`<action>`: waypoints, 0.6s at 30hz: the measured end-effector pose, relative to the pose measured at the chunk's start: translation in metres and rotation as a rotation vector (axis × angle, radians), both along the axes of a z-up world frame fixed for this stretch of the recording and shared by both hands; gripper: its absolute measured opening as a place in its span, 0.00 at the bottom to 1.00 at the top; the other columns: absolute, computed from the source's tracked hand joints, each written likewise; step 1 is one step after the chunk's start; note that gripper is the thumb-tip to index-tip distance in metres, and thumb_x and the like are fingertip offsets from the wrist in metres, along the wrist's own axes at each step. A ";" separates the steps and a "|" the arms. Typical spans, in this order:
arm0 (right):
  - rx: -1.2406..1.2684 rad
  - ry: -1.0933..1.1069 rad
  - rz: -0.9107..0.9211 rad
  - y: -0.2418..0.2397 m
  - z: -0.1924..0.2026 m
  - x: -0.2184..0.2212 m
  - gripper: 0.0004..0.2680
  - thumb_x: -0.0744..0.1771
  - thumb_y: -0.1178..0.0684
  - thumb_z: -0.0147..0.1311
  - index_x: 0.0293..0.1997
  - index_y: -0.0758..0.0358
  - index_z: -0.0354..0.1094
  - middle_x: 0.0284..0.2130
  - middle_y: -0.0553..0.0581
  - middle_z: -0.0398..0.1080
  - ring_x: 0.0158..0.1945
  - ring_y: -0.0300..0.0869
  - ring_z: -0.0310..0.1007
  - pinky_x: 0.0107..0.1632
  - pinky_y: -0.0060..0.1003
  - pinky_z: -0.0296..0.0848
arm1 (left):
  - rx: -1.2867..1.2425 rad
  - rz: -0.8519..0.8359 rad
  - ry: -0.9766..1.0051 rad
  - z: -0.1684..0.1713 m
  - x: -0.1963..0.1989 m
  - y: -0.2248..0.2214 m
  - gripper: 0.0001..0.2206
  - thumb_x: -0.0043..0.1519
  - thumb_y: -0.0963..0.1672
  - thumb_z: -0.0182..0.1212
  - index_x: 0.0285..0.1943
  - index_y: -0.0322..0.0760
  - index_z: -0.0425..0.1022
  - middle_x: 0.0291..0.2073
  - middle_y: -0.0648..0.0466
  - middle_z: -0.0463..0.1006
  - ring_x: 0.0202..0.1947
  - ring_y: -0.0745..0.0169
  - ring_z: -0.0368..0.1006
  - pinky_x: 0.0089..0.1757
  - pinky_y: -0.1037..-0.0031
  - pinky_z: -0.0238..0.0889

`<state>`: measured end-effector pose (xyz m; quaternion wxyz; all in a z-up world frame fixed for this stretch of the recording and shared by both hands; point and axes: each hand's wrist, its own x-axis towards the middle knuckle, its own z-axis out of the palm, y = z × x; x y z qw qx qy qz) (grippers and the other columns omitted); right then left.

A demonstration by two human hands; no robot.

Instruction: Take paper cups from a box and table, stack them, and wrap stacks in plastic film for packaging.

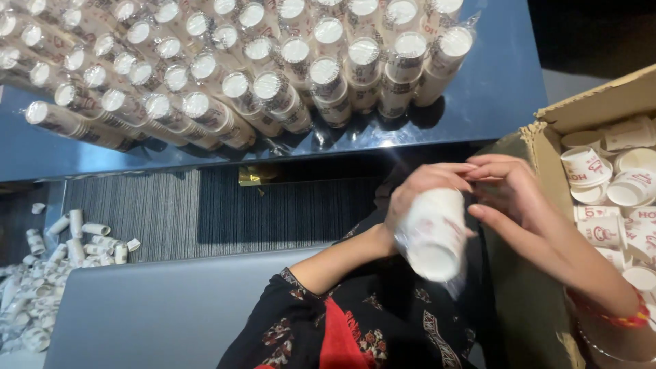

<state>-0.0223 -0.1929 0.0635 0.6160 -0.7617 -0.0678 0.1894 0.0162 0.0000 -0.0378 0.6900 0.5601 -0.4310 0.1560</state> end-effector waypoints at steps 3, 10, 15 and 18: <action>-0.095 -0.243 0.034 -0.002 0.022 -0.003 0.22 0.66 0.64 0.46 0.70 0.67 0.48 0.66 0.63 0.57 0.72 0.47 0.58 0.65 0.44 0.61 | -0.122 0.057 0.429 -0.008 0.002 0.019 0.26 0.63 0.49 0.69 0.61 0.35 0.57 0.50 0.48 0.74 0.49 0.62 0.73 0.49 0.67 0.71; -0.181 -0.297 -0.248 -0.041 0.009 0.002 0.20 0.69 0.63 0.41 0.73 0.67 0.48 0.67 0.69 0.58 0.69 0.55 0.63 0.67 0.51 0.65 | -0.206 1.032 0.448 -0.093 0.021 0.118 0.26 0.73 0.47 0.55 0.72 0.26 0.50 0.66 0.45 0.61 0.65 0.55 0.61 0.67 0.65 0.52; -0.116 -0.390 -0.309 -0.036 0.031 -0.003 0.19 0.69 0.62 0.41 0.70 0.67 0.47 0.67 0.67 0.56 0.70 0.55 0.62 0.68 0.52 0.67 | -0.214 1.038 0.430 -0.071 0.008 0.128 0.28 0.70 0.44 0.61 0.73 0.26 0.50 0.66 0.44 0.62 0.66 0.53 0.63 0.66 0.62 0.56; 0.032 -0.405 -0.331 -0.024 0.046 -0.012 0.19 0.69 0.63 0.46 0.69 0.66 0.50 0.68 0.66 0.58 0.71 0.55 0.63 0.70 0.52 0.66 | -0.065 0.811 0.346 -0.043 0.007 0.091 0.28 0.66 0.42 0.67 0.70 0.28 0.56 0.62 0.45 0.67 0.62 0.52 0.67 0.62 0.60 0.62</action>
